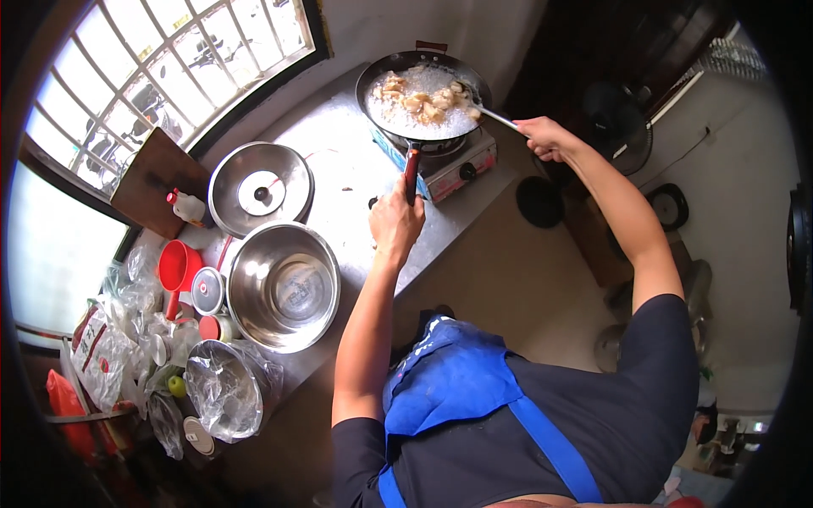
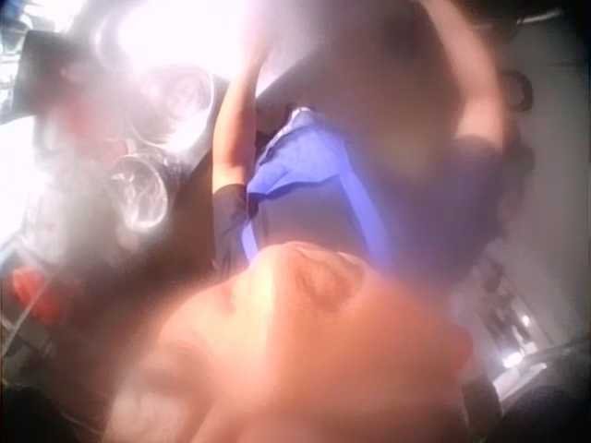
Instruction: The person stirs pieces of food in a pan with a spatula while the pan sits on a portable gas stove. Then they walk across the room while holding a small object.
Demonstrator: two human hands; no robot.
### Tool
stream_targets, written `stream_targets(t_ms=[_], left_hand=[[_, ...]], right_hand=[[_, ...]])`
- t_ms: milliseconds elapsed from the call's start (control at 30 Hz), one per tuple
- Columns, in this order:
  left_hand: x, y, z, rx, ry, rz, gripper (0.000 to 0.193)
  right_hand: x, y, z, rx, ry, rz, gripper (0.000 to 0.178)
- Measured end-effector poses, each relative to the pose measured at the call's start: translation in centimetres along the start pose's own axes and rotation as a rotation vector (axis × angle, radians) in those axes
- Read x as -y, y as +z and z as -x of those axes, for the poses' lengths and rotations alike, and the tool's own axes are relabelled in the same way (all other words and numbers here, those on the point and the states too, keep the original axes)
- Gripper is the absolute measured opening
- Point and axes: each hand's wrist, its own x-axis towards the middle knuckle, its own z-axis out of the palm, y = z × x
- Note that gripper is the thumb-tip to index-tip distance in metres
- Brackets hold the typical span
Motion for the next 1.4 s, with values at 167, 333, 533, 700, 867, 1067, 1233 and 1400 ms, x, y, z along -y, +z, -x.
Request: stream_targets(t_ms=[167,333,533,700,867,1067,1233,1400], left_hand=[[-0.2,0.0,-0.1,0.021,-0.003,0.000,0.052],[0.1,0.3,0.0,0.000,-0.005,-0.011,0.052],[0.4,0.7,-0.1,-0.007,0.022,-0.008,0.052],[0.2,0.4,0.0,0.004,0.016,-0.014,0.048],[0.1,0.3,0.2,0.024,-0.020,-0.013,0.047],[-0.1,0.3,0.2,0.016,-0.002,-0.005,0.043],[0.1,0.3,0.2,0.015,-0.004,-0.008,0.041],[-0.3,-0.2,0.3,0.025,-0.017,-0.010,0.041]], right_hand=[[-1.4,1.9,-4.6,0.103,0.055,-0.293,0.035],[-0.7,4.1,-4.4,0.046,-0.055,-0.207,0.038],[-0.3,7.2,-3.1,-0.211,-0.530,0.415,0.042],[-0.7,7.1,-0.3,-0.422,-0.692,0.893,0.041],[0.6,5.5,4.9,-0.465,-0.790,1.097,0.038],[4.9,1.2,10.3,-0.397,-0.646,0.932,0.038],[9.2,-2.4,13.2,-0.232,-0.655,0.953,0.034],[12.3,-3.6,14.5,-0.174,-0.639,1.124,0.030]])
